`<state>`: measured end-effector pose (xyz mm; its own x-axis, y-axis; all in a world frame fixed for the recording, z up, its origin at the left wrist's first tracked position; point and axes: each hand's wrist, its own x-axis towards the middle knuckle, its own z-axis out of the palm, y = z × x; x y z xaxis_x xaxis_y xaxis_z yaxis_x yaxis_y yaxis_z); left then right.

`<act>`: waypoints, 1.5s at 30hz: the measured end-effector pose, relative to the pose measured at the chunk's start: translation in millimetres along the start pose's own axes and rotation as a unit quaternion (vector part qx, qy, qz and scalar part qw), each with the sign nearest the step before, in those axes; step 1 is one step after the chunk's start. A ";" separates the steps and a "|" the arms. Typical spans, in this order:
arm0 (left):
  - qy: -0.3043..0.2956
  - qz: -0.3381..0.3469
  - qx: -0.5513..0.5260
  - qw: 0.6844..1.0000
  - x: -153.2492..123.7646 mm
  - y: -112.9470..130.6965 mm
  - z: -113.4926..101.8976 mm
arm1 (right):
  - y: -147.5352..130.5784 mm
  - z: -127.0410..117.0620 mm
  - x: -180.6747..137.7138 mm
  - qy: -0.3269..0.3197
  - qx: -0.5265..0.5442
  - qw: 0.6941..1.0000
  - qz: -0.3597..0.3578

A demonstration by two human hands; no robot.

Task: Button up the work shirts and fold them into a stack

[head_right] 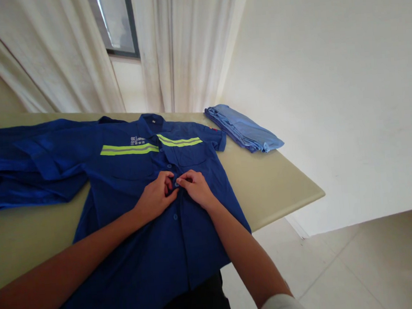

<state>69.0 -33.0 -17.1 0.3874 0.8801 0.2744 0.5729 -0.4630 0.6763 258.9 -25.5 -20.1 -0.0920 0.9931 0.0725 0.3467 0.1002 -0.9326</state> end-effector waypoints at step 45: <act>-0.040 -0.023 0.260 0.965 -38.2 49.6 -11.9 | -37.3 0.1 -139.1 0.041 -0.338 0.934 -0.108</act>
<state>74.1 -88.4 14.1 0.3948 0.9001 0.1843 0.8679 -0.4312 0.2467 258.7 -167.4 4.5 -0.1655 0.9440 0.2855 0.8407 0.2864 -0.4596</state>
